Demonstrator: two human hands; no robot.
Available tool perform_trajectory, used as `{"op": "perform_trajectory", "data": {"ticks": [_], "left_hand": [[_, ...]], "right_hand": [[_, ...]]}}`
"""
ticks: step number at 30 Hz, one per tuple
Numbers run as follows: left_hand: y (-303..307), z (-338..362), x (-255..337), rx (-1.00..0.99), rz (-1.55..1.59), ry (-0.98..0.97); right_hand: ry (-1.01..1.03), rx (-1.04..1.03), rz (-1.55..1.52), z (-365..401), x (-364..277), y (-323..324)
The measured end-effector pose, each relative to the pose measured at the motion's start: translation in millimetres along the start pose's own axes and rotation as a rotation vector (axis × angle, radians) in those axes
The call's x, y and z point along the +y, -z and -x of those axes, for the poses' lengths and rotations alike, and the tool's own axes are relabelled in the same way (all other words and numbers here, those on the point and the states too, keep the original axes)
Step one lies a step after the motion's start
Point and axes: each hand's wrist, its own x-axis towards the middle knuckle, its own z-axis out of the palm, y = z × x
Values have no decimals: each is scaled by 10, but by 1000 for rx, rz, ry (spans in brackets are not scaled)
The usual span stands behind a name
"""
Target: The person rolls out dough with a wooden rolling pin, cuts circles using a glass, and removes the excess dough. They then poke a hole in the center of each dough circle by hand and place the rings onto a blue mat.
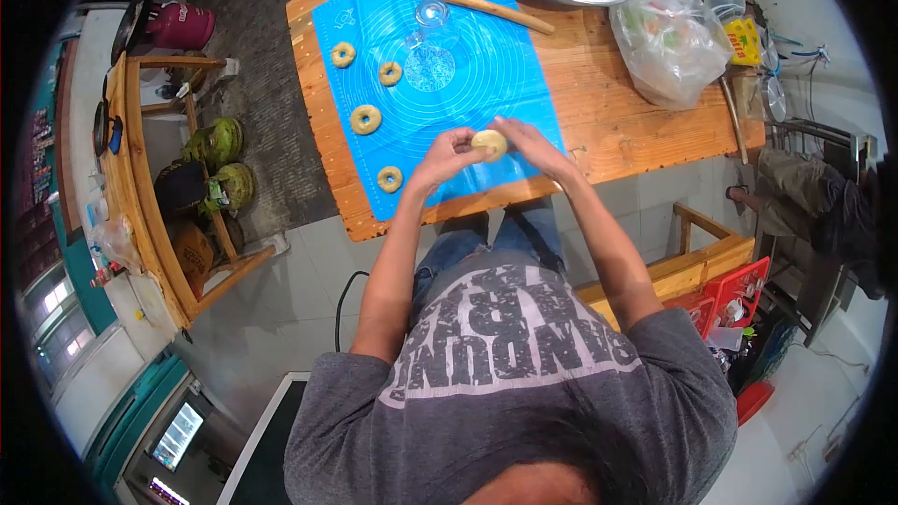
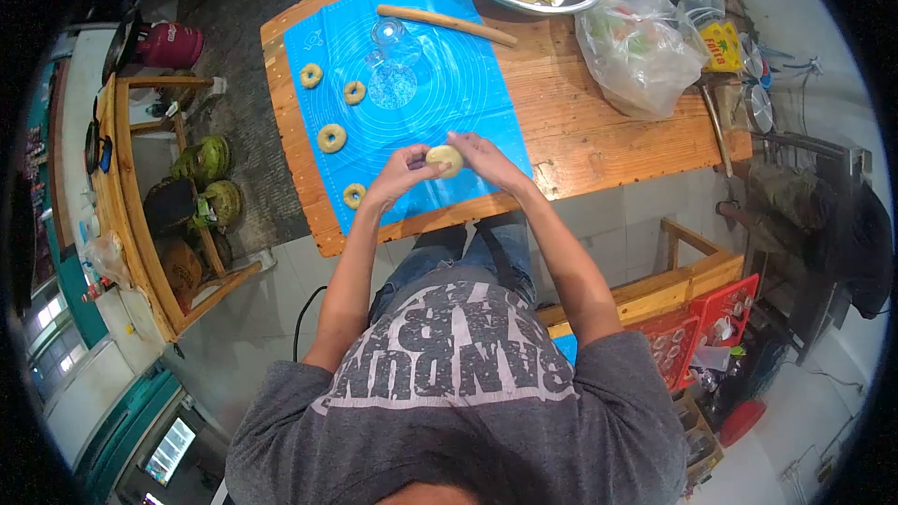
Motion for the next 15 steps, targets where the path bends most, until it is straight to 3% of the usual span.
{"op": "perform_trajectory", "data": {"ticks": [2, 8, 10, 13, 15], "left_hand": [[-25, 10, 8, 22, -81, -13], [-35, 31, -7, 149, -300, -109], [-49, 45, 23, 165, -253, -147], [3, 46, -41, -13, 18, -103], [-30, 59, -55, -69, 396, -31]], "right_hand": [[43, 22, 0, -50, 128, 37], [296, 54, 400, 90, -126, -51], [316, 71, 317, 99, -119, -65], [340, 23, 130, 58, -62, -91], [328, -16, 15, 42, -70, -111]]}}
